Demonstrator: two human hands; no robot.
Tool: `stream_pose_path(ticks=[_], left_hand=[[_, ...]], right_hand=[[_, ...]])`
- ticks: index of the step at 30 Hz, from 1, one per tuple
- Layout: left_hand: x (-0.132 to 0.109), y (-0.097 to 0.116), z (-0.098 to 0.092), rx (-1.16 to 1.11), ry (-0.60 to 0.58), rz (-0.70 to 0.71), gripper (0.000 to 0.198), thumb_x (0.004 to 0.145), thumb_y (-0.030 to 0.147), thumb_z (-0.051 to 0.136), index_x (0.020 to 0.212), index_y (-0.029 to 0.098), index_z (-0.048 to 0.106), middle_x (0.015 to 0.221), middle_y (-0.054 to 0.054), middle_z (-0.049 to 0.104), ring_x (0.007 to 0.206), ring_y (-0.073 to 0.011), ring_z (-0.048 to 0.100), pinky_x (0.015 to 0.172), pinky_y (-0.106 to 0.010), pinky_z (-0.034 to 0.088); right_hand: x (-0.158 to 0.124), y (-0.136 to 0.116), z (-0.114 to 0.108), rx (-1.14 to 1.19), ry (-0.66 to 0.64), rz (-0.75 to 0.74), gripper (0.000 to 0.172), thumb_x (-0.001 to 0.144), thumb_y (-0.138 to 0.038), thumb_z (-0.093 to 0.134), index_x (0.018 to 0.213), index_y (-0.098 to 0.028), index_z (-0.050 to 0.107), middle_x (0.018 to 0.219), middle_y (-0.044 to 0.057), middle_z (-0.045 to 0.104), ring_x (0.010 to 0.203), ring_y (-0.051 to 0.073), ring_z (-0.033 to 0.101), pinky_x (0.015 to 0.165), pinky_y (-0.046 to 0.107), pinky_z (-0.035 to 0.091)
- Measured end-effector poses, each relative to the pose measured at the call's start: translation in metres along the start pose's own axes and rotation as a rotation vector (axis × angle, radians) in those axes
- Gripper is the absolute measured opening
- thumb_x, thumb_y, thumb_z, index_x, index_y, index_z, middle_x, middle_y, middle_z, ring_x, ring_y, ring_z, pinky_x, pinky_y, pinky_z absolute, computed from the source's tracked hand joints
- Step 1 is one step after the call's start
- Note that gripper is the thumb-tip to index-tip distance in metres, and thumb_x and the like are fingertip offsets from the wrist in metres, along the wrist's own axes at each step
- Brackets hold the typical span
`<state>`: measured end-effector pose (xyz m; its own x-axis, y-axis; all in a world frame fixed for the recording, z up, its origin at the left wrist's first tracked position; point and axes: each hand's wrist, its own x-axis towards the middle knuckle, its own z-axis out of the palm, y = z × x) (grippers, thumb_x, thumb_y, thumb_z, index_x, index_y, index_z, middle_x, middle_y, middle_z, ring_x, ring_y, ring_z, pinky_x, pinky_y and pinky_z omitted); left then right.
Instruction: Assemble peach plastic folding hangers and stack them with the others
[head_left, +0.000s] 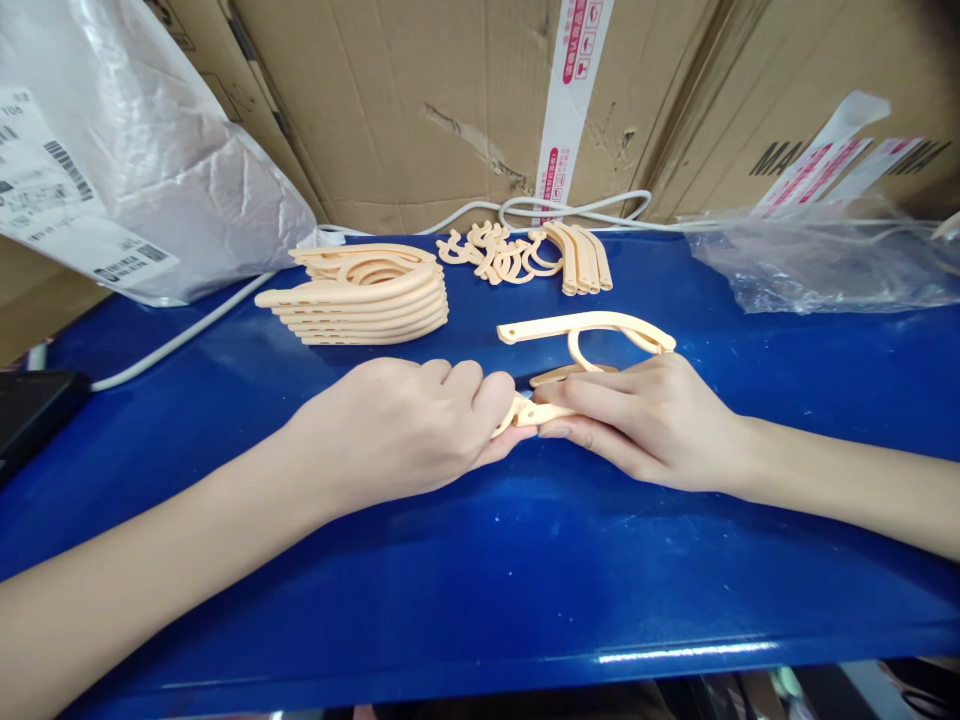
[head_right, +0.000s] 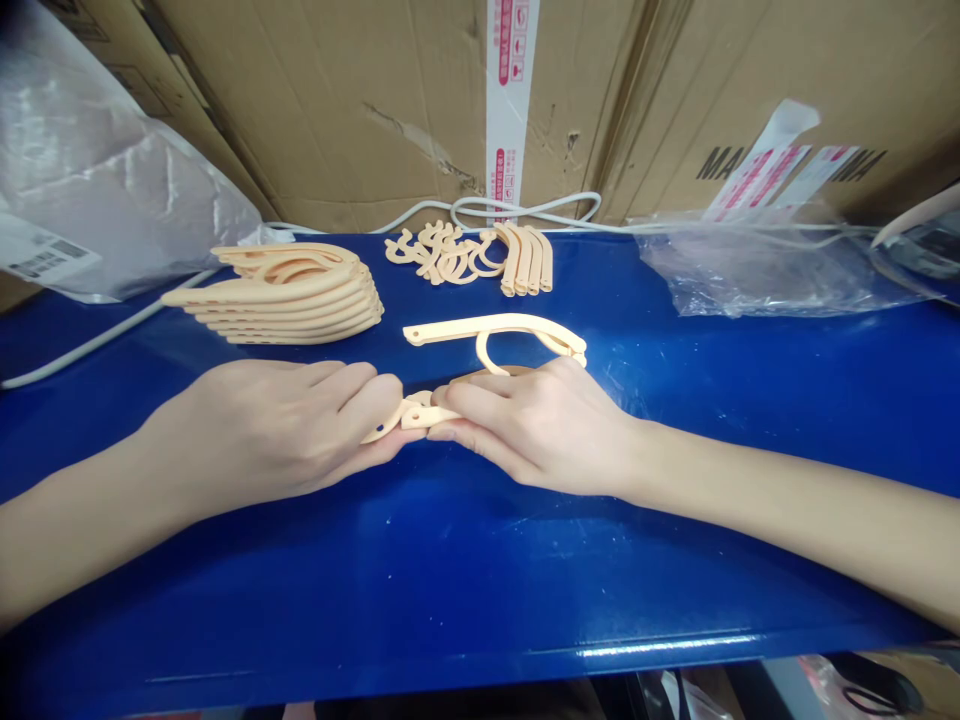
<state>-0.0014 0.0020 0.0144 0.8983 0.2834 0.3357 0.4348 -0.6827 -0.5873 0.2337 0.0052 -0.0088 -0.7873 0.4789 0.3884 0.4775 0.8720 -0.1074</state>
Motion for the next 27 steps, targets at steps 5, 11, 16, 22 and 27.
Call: stream_pose_path(ticks=[5,11,16,22,27], left_hand=[[0.0001,-0.0003,-0.0002,0.018,0.031,0.004,0.039,0.099,0.033,0.043,0.063,0.019,0.047,0.049,0.004,0.045,0.040,-0.0125,0.050,0.038,-0.026,0.026],[0.0000,-0.0002,0.0010,0.015,0.021,-0.001,0.041,0.099,0.034,0.042,0.061,0.020,0.045,0.048,0.005,0.045,0.040,-0.0112,0.049,0.039,-0.025,0.026],[-0.0006,-0.0002,0.0009,0.009,0.009,-0.008,0.041,0.099,0.034,0.042,0.061,0.020,0.044,0.048,0.004,0.045,0.041,-0.0111,0.048,0.040,-0.025,0.025],[0.0007,0.0013,0.0003,0.020,0.043,0.007,0.039,0.098,0.031,0.044,0.060,0.020,0.046,0.048,0.004,0.045,0.040,-0.0126,0.050,0.037,-0.026,0.028],[0.0013,0.0025,0.0021,-0.004,0.058,0.010,0.038,0.097,0.029,0.047,0.060,0.020,0.047,0.048,0.003,0.046,0.039,-0.0129,0.050,0.037,-0.027,0.028]], right_hand=[[0.0003,-0.0003,-0.0006,-0.020,-0.004,-0.005,0.034,0.104,-0.033,0.034,0.101,-0.015,0.063,0.094,0.004,0.075,0.072,0.013,0.070,0.054,0.023,0.045],[0.0001,0.0004,-0.0010,-0.023,-0.030,0.004,0.039,0.104,-0.036,0.031,0.101,-0.015,0.063,0.090,0.005,0.074,0.071,0.014,0.070,0.054,0.023,0.045],[-0.0005,0.0008,-0.0007,-0.018,-0.061,0.024,0.040,0.104,-0.037,0.030,0.103,-0.016,0.064,0.093,0.006,0.074,0.074,0.014,0.070,0.057,0.022,0.047],[-0.0003,0.0020,-0.0012,0.009,-0.059,0.013,0.036,0.104,-0.033,0.031,0.105,-0.015,0.063,0.095,0.006,0.074,0.080,0.015,0.071,0.061,0.023,0.049],[0.0001,0.0012,0.0000,-0.011,-0.033,-0.005,0.034,0.104,-0.032,0.034,0.104,-0.014,0.063,0.095,0.006,0.074,0.079,0.015,0.072,0.060,0.023,0.049]])
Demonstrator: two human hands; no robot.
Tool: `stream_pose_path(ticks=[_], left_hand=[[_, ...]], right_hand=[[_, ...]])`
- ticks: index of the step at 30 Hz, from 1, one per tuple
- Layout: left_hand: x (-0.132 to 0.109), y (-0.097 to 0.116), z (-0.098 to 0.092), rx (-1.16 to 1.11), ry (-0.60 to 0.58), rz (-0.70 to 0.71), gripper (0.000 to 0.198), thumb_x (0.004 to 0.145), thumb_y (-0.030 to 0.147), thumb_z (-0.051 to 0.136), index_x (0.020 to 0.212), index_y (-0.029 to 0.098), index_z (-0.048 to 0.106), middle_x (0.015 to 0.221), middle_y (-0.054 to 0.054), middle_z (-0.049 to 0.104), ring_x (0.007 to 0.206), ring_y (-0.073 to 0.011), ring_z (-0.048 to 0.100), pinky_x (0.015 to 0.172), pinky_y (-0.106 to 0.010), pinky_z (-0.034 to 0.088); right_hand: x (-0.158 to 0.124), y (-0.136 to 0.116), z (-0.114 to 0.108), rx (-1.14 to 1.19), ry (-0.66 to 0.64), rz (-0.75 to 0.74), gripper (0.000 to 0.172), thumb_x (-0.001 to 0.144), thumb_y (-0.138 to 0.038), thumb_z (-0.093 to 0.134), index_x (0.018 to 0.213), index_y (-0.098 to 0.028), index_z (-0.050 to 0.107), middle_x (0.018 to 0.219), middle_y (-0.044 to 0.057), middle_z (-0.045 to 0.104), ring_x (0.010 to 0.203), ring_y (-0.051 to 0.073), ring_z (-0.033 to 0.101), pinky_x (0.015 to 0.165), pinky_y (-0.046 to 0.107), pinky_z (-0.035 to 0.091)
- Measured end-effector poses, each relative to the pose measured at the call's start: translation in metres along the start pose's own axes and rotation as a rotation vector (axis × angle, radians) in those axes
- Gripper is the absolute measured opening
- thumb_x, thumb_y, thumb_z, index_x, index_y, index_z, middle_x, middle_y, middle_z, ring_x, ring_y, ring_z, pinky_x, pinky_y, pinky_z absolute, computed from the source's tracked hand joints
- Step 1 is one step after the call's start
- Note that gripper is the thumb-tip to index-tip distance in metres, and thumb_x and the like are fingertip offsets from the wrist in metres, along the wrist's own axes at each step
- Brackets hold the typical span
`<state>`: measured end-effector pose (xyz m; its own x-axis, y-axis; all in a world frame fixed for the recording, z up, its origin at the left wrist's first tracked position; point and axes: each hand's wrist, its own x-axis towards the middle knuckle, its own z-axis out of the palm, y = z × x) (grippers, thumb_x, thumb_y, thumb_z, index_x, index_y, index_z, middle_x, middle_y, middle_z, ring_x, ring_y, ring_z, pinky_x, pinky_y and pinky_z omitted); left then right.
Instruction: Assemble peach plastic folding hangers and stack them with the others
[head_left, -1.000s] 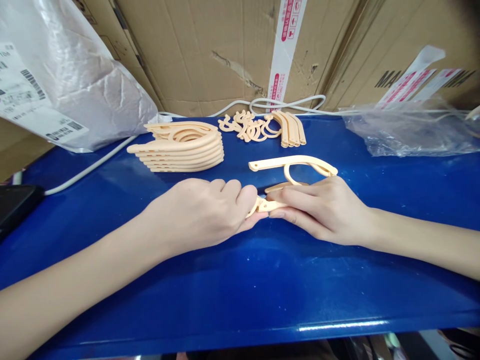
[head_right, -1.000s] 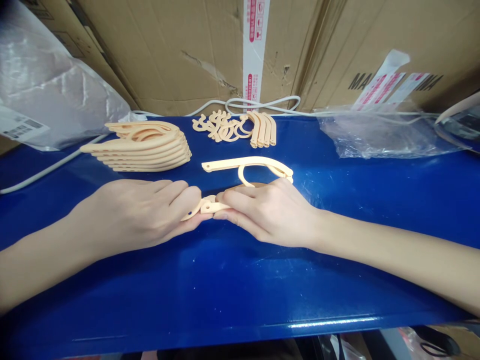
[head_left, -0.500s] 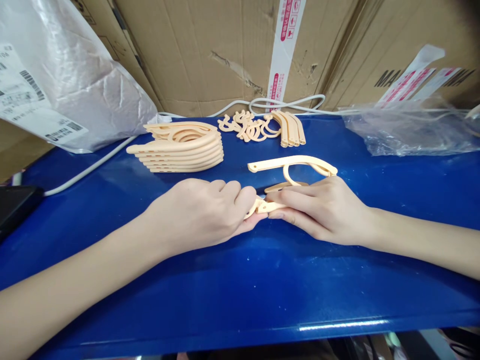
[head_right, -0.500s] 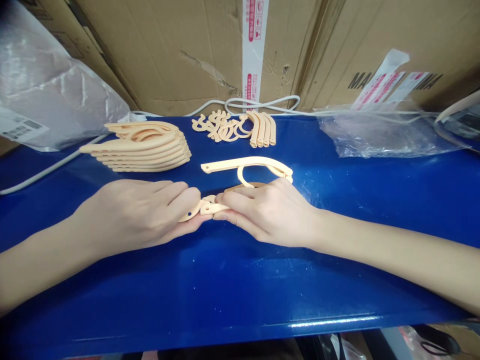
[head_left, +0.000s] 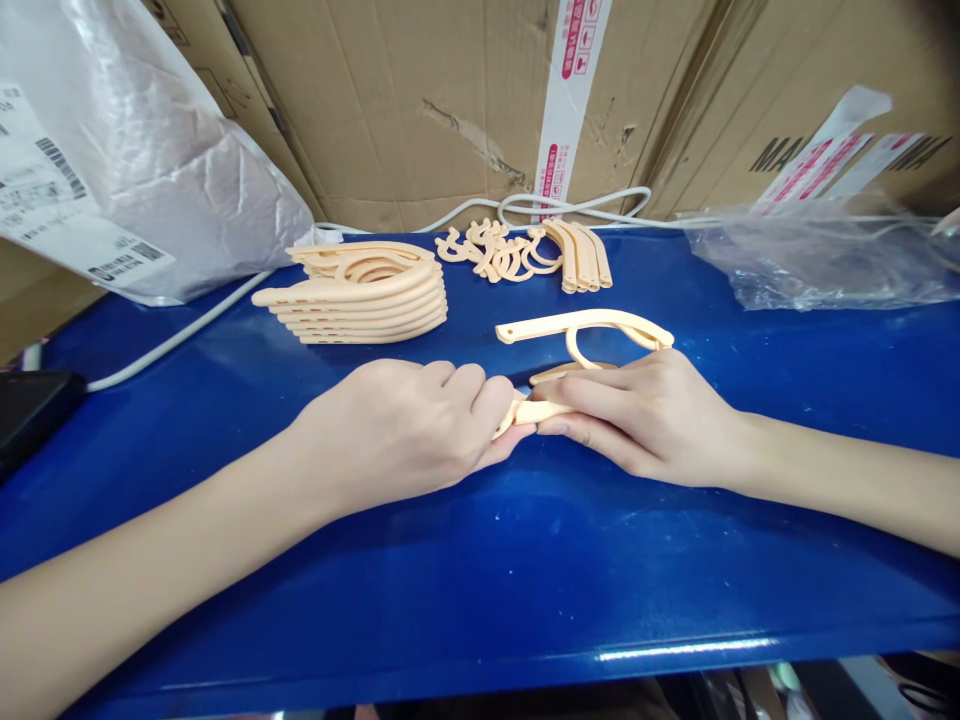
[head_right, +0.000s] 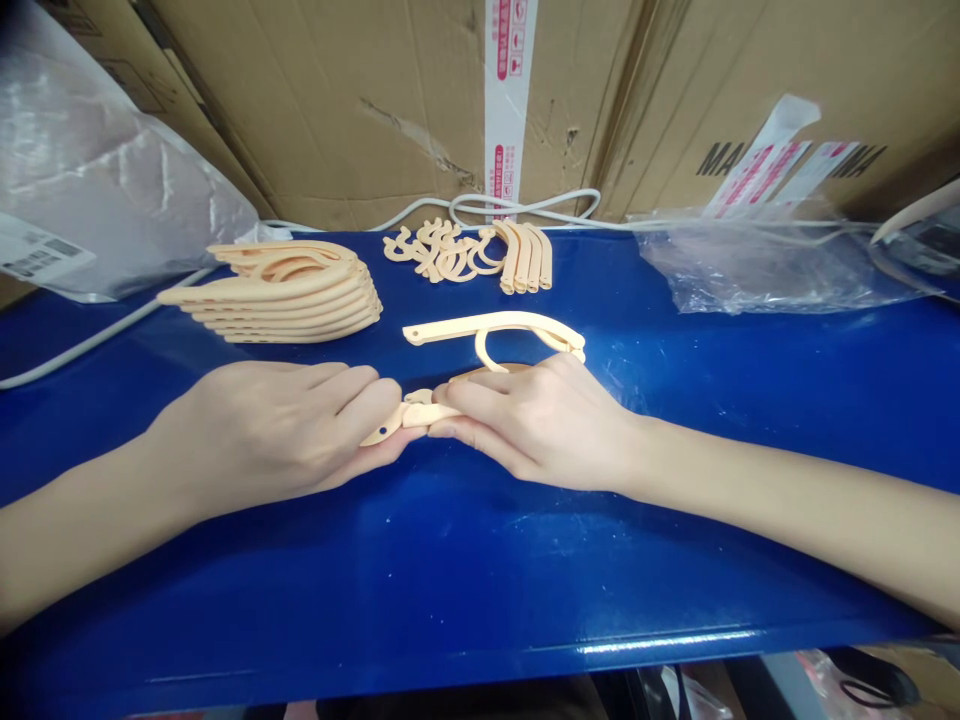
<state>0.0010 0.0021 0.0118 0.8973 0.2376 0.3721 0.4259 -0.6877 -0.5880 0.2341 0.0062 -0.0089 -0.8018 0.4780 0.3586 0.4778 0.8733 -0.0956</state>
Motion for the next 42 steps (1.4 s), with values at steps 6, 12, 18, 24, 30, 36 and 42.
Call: stream_pose_path(ticks=[6,12,18,24,30,36,42], left_hand=[[-0.004,0.000,0.001,-0.019,-0.005,0.007,0.038,0.096,0.033,0.049,0.060,0.020,0.046,0.048,0.004,0.045,0.041,-0.0122,0.047,0.040,-0.027,0.027],[-0.005,-0.002,0.004,-0.082,-0.010,0.033,0.037,0.098,0.032,0.042,0.064,0.020,0.047,0.049,0.004,0.048,0.042,-0.0133,0.051,0.040,-0.027,0.030],[-0.004,0.002,0.007,-0.241,-0.021,0.014,0.022,0.097,0.026,0.042,0.079,0.019,0.052,0.054,0.004,0.053,0.044,-0.0151,0.057,0.040,-0.029,0.034],[-0.003,0.005,0.007,-0.345,0.000,-0.016,0.018,0.095,0.022,0.042,0.078,0.021,0.048,0.056,0.005,0.052,0.045,-0.0141,0.055,0.042,-0.030,0.035],[-0.003,0.004,0.004,-0.322,0.105,0.005,0.017,0.092,0.021,0.045,0.074,0.021,0.047,0.053,0.007,0.050,0.041,-0.0114,0.049,0.040,-0.028,0.032],[-0.014,0.003,-0.001,-0.349,0.175,0.089,0.019,0.095,0.026,0.038,0.084,0.019,0.052,0.059,0.004,0.053,0.049,-0.0139,0.049,0.042,-0.030,0.035],[-0.016,-0.002,-0.030,-0.473,-0.038,0.155,0.033,0.103,0.025,0.027,0.084,0.020,0.055,0.064,0.002,0.057,0.054,-0.0163,0.050,0.049,-0.034,0.040]], right_hand=[[0.000,-0.001,0.000,-0.050,0.036,-0.029,0.034,0.104,-0.033,0.035,0.098,-0.015,0.064,0.085,0.003,0.073,0.064,0.012,0.066,0.051,0.023,0.042],[0.001,-0.001,0.000,-0.055,0.051,-0.083,0.034,0.103,-0.033,0.036,0.097,-0.016,0.064,0.082,0.002,0.071,0.059,0.011,0.061,0.052,0.023,0.041],[0.001,0.000,0.001,-0.058,0.069,-0.129,0.032,0.103,-0.032,0.037,0.095,-0.016,0.062,0.075,0.000,0.068,0.056,0.011,0.057,0.051,0.023,0.038],[0.002,-0.001,0.002,-0.054,0.079,-0.136,0.030,0.103,-0.032,0.037,0.092,-0.016,0.060,0.071,0.000,0.065,0.055,0.012,0.055,0.053,0.024,0.039],[0.000,-0.002,-0.002,-0.108,0.091,-0.090,0.042,0.101,-0.047,0.039,0.087,-0.015,0.063,0.070,0.001,0.066,0.061,0.012,0.062,0.052,0.025,0.039],[-0.003,-0.003,-0.003,-0.178,0.158,-0.130,0.049,0.098,-0.055,0.038,0.083,-0.016,0.063,0.066,0.001,0.065,0.057,0.012,0.060,0.051,0.027,0.039],[0.001,0.003,-0.003,-0.239,0.163,-0.073,0.027,0.098,-0.031,0.049,0.077,-0.019,0.063,0.066,-0.002,0.068,0.051,0.011,0.057,0.054,0.027,0.041]])
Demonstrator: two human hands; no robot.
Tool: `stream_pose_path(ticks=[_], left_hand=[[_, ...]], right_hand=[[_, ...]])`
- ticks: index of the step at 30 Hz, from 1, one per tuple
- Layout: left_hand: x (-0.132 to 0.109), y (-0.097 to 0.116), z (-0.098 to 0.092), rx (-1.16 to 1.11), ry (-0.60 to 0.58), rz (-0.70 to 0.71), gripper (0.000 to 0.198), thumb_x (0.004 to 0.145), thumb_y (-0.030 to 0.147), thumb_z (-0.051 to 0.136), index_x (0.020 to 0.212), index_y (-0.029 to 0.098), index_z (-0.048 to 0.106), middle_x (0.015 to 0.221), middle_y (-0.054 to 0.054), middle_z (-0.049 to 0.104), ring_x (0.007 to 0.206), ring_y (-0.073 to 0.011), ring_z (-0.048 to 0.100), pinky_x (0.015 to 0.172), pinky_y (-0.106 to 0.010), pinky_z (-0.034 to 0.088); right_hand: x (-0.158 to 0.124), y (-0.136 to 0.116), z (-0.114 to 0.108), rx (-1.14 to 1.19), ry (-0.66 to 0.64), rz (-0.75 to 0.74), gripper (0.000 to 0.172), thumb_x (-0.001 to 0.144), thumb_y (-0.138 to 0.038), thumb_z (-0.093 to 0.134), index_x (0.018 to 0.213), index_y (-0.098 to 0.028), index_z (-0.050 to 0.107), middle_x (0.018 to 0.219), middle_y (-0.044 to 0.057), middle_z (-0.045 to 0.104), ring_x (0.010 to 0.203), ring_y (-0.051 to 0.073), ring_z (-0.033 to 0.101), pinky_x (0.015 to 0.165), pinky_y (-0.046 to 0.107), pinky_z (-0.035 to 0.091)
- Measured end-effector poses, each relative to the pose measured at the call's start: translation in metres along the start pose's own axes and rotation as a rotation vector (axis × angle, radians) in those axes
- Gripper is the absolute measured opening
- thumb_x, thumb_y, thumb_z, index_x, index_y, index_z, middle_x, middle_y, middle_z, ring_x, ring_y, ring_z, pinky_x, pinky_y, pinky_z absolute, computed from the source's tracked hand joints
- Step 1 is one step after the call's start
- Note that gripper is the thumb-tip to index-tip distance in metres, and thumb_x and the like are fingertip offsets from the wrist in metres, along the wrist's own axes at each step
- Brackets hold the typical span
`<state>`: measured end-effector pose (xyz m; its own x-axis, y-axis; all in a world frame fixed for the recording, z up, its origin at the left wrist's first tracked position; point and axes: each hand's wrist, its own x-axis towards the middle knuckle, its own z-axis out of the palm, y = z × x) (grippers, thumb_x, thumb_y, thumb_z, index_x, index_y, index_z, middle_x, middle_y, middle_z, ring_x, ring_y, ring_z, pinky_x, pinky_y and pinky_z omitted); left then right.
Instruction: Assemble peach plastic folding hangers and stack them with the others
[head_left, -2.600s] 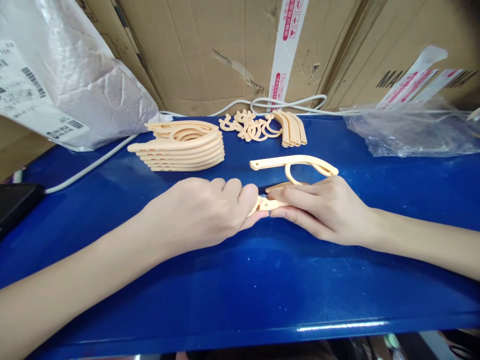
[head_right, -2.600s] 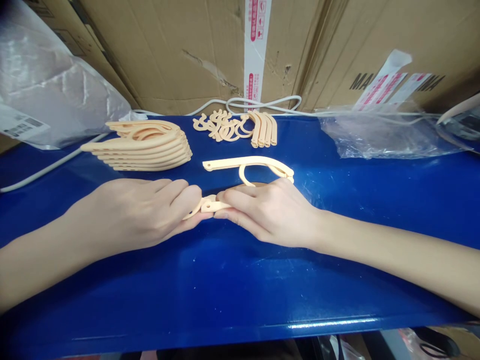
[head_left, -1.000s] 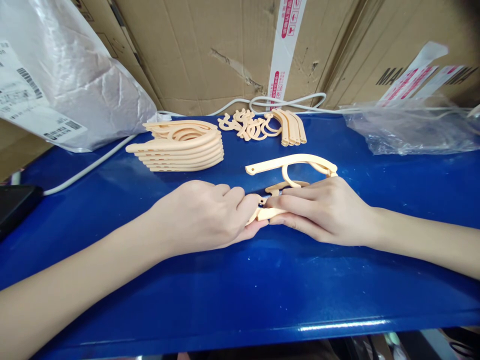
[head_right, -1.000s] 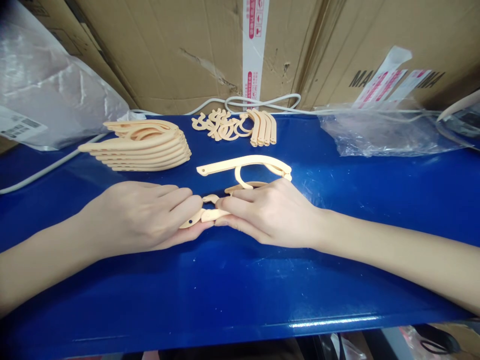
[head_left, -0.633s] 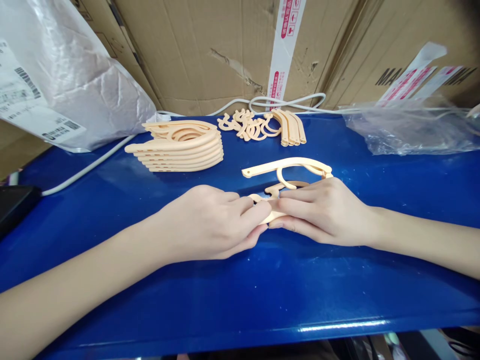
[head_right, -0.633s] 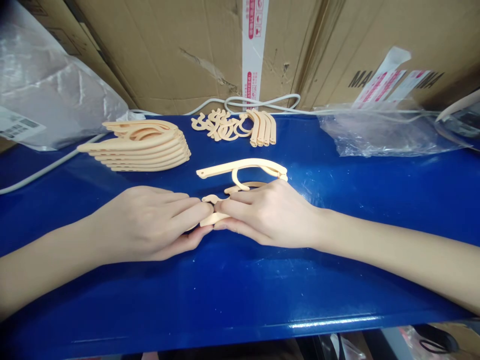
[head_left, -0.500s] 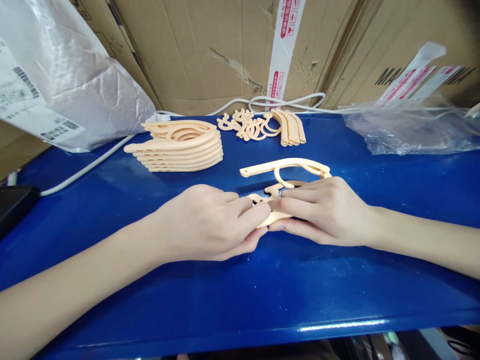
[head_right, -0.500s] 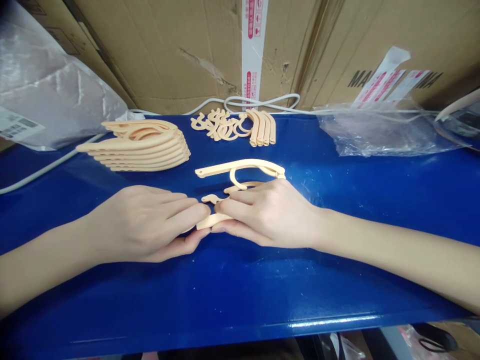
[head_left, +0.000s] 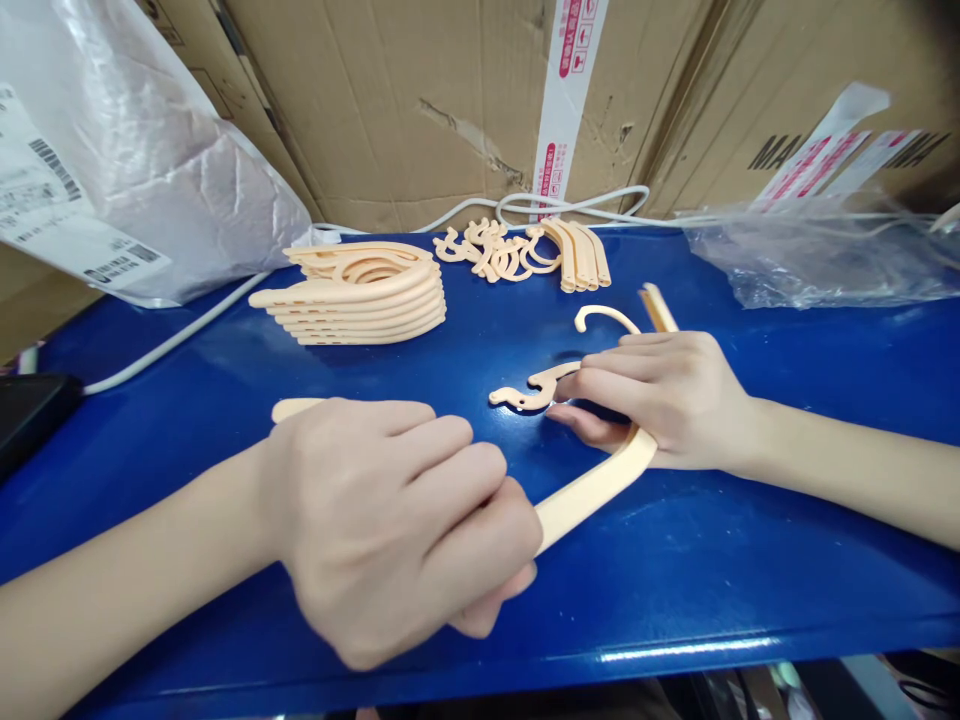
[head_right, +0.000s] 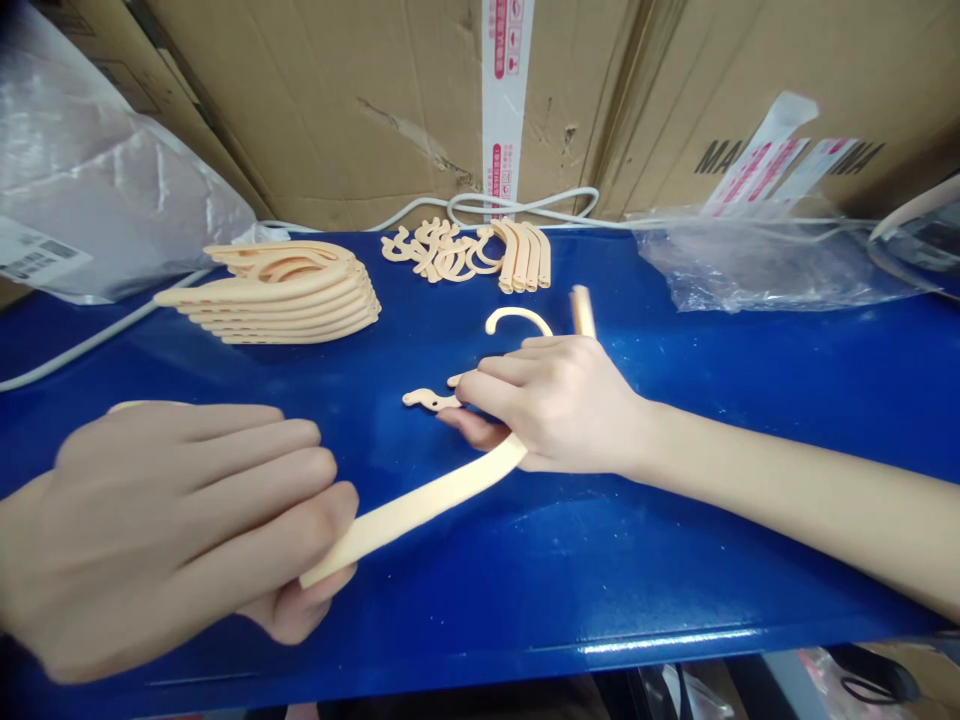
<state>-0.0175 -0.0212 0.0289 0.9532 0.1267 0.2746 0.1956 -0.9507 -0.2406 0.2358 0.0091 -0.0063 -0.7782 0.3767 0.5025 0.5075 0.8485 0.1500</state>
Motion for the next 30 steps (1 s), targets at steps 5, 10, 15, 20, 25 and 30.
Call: stream_pose_path(ticks=[5,10,15,20,25,30], left_hand=[[0.002,0.001,-0.003,0.005,0.055,-0.067,0.038,0.102,0.018,0.024,0.080,0.022,0.054,0.063,0.002,0.057,0.057,-0.0165,0.049,0.052,-0.034,0.038],[0.002,-0.013,0.015,0.123,0.097,-0.069,0.020,0.096,0.020,0.044,0.077,0.021,0.050,0.064,0.002,0.054,0.057,-0.0168,0.048,0.044,-0.032,0.031],[0.007,-0.016,0.026,0.165,0.212,-0.106,0.015,0.090,0.014,0.054,0.075,0.018,0.052,0.069,0.001,0.061,0.067,-0.0177,0.059,0.050,-0.028,0.044],[0.014,-0.013,0.024,0.249,0.234,-0.095,0.009,0.088,0.019,0.062,0.080,0.016,0.059,0.081,-0.002,0.067,0.080,-0.0199,0.064,0.068,-0.030,0.054],[0.017,-0.016,0.028,0.263,0.209,-0.110,0.017,0.091,0.027,0.061,0.095,0.010,0.063,0.101,-0.011,0.068,0.093,-0.0250,0.064,0.083,-0.036,0.055],[0.015,-0.020,0.034,0.144,0.134,-0.172,0.025,0.094,0.030,0.056,0.110,0.010,0.059,0.113,-0.014,0.065,0.097,-0.0248,0.063,0.082,-0.037,0.055]], right_hand=[[0.000,0.006,0.003,0.030,0.016,0.042,0.030,0.098,-0.026,0.048,0.074,-0.019,0.065,0.059,-0.002,0.065,0.050,0.011,0.058,0.052,0.026,0.040],[-0.004,0.008,0.006,0.072,0.038,0.128,0.033,0.097,-0.026,0.048,0.071,-0.016,0.067,0.051,-0.002,0.059,0.044,0.009,0.052,0.048,0.024,0.037],[-0.003,0.006,0.006,0.042,0.059,0.122,0.035,0.096,-0.025,0.048,0.064,-0.017,0.061,0.049,-0.003,0.056,0.043,0.008,0.050,0.047,0.025,0.034],[-0.001,0.003,0.002,-0.035,0.032,0.096,0.035,0.097,-0.023,0.047,0.063,-0.019,0.054,0.053,-0.004,0.060,0.045,0.008,0.052,0.048,0.026,0.033],[-0.002,0.003,0.002,-0.073,-0.010,0.120,0.032,0.098,-0.025,0.046,0.070,-0.019,0.060,0.056,-0.004,0.063,0.048,0.010,0.057,0.049,0.027,0.034],[-0.001,0.004,0.004,-0.126,-0.014,0.139,0.031,0.098,-0.027,0.046,0.074,-0.019,0.063,0.053,-0.004,0.060,0.046,0.009,0.056,0.047,0.026,0.031]])
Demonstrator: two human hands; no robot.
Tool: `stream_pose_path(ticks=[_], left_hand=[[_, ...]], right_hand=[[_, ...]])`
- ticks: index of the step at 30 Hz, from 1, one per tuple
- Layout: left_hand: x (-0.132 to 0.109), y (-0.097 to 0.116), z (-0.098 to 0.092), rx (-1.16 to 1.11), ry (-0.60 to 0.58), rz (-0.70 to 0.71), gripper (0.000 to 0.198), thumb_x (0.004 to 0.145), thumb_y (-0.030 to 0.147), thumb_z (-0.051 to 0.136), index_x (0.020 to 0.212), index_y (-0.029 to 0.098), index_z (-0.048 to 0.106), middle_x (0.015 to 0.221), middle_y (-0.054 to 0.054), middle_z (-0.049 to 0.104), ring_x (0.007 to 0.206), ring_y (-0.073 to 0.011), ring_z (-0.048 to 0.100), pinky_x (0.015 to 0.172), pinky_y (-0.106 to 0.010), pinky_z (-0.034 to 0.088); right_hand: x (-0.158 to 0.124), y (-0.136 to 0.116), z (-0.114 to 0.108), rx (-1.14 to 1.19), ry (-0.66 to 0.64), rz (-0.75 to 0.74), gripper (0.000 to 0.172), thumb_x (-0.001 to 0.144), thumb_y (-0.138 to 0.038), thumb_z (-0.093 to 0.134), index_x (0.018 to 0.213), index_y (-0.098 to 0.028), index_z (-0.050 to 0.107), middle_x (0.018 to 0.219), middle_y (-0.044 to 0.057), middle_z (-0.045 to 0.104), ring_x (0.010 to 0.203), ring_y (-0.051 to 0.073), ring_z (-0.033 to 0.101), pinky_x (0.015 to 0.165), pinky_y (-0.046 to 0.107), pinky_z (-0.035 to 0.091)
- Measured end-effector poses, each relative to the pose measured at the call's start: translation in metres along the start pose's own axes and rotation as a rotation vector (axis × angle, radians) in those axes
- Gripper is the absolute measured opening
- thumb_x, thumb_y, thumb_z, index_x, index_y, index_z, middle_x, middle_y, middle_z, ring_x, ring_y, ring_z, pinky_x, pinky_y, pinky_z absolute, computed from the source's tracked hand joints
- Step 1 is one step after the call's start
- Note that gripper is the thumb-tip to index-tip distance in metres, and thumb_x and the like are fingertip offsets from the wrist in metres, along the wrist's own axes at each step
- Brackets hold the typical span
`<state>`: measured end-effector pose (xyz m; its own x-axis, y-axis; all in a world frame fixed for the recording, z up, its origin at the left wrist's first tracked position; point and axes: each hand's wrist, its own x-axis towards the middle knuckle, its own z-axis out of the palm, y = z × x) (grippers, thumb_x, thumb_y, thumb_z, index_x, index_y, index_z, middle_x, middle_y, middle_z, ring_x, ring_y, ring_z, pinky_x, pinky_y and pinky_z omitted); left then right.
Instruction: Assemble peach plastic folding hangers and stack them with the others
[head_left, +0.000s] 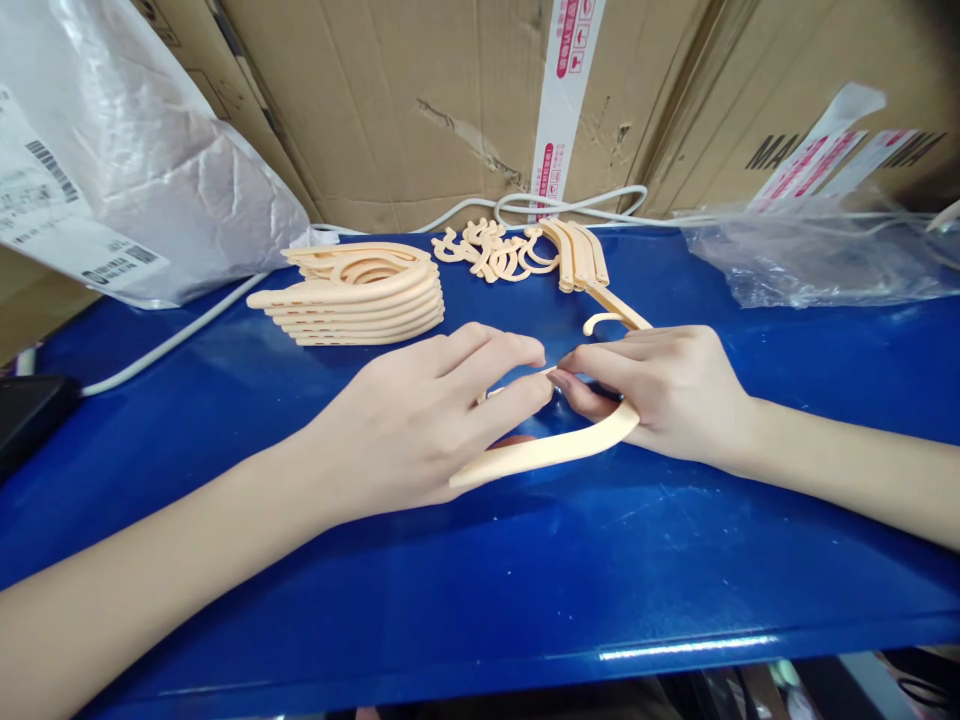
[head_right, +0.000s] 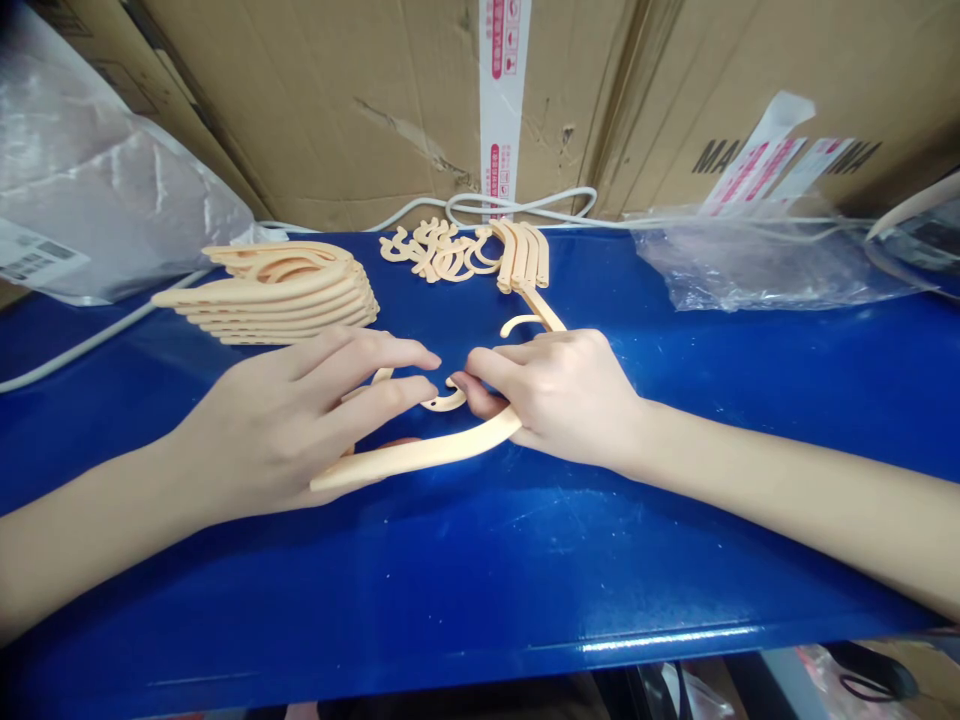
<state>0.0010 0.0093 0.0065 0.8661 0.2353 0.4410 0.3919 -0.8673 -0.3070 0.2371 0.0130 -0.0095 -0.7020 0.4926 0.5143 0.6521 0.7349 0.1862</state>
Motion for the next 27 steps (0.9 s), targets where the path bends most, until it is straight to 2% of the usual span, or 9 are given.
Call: stream_pose_path(ticks=[4,9,12,15,19,22,27], left_hand=[[-0.0003,-0.0014,0.0012,0.015,-0.034,-0.004,0.033,0.096,0.038,0.051,0.111,0.010,0.059,0.114,-0.016,0.065,0.094,-0.0268,0.063,0.077,-0.038,0.054],[0.0016,-0.0002,-0.0014,0.151,-0.032,-0.018,0.055,0.095,0.059,0.044,0.110,0.008,0.061,0.106,-0.016,0.067,0.088,-0.0284,0.065,0.065,-0.037,0.051],[0.0013,0.0008,-0.0037,0.211,-0.021,-0.032,0.061,0.095,0.062,0.040,0.113,0.007,0.060,0.102,-0.016,0.069,0.085,-0.0278,0.066,0.059,-0.035,0.049],[-0.0002,0.0017,-0.0039,0.153,-0.007,-0.005,0.053,0.096,0.057,0.044,0.113,0.009,0.059,0.102,-0.014,0.069,0.087,-0.0258,0.066,0.060,-0.032,0.049],[-0.0017,0.0029,-0.0005,0.015,-0.009,0.098,0.027,0.098,0.034,0.049,0.109,0.012,0.059,0.098,-0.008,0.069,0.078,-0.0203,0.065,0.063,-0.031,0.051],[-0.0024,0.0035,0.0024,-0.081,-0.005,0.130,0.016,0.095,0.020,0.048,0.102,0.014,0.061,0.102,-0.008,0.069,0.085,-0.0206,0.065,0.069,-0.032,0.052],[-0.0041,0.0034,0.0042,-0.166,-0.006,0.124,0.013,0.094,0.020,0.049,0.100,0.014,0.060,0.104,-0.007,0.068,0.091,-0.0218,0.064,0.071,-0.033,0.052]], right_hand=[[-0.0002,-0.0009,0.0004,-0.062,0.036,-0.015,0.027,0.097,-0.026,0.048,0.078,-0.017,0.065,0.053,-0.004,0.060,0.045,0.010,0.056,0.046,0.026,0.032],[-0.0014,-0.0009,0.0014,-0.105,0.050,-0.020,0.028,0.099,-0.028,0.045,0.081,-0.018,0.064,0.055,-0.004,0.062,0.046,0.010,0.057,0.046,0.026,0.032],[-0.0012,-0.0012,0.0015,-0.108,0.051,-0.013,0.027,0.099,-0.029,0.046,0.081,-0.019,0.064,0.054,-0.005,0.062,0.046,0.009,0.057,0.046,0.026,0.033],[-0.0009,-0.0017,0.0008,-0.116,0.047,-0.040,0.026,0.099,-0.027,0.047,0.082,-0.018,0.064,0.058,-0.004,0.065,0.048,0.009,0.059,0.047,0.025,0.035],[-0.0013,-0.0018,0.0003,-0.137,0.042,-0.043,0.025,0.099,-0.027,0.047,0.083,-0.018,0.064,0.062,-0.003,0.068,0.048,0.009,0.059,0.047,0.025,0.035],[-0.0015,-0.0023,0.0005,-0.139,0.030,-0.038,0.025,0.098,-0.025,0.046,0.084,-0.017,0.065,0.064,-0.003,0.069,0.049,0.009,0.058,0.048,0.025,0.034],[0.0001,-0.0041,-0.0003,-0.139,0.023,-0.029,0.023,0.097,-0.023,0.048,0.082,-0.017,0.064,0.056,-0.005,0.063,0.046,0.009,0.056,0.047,0.026,0.033]])
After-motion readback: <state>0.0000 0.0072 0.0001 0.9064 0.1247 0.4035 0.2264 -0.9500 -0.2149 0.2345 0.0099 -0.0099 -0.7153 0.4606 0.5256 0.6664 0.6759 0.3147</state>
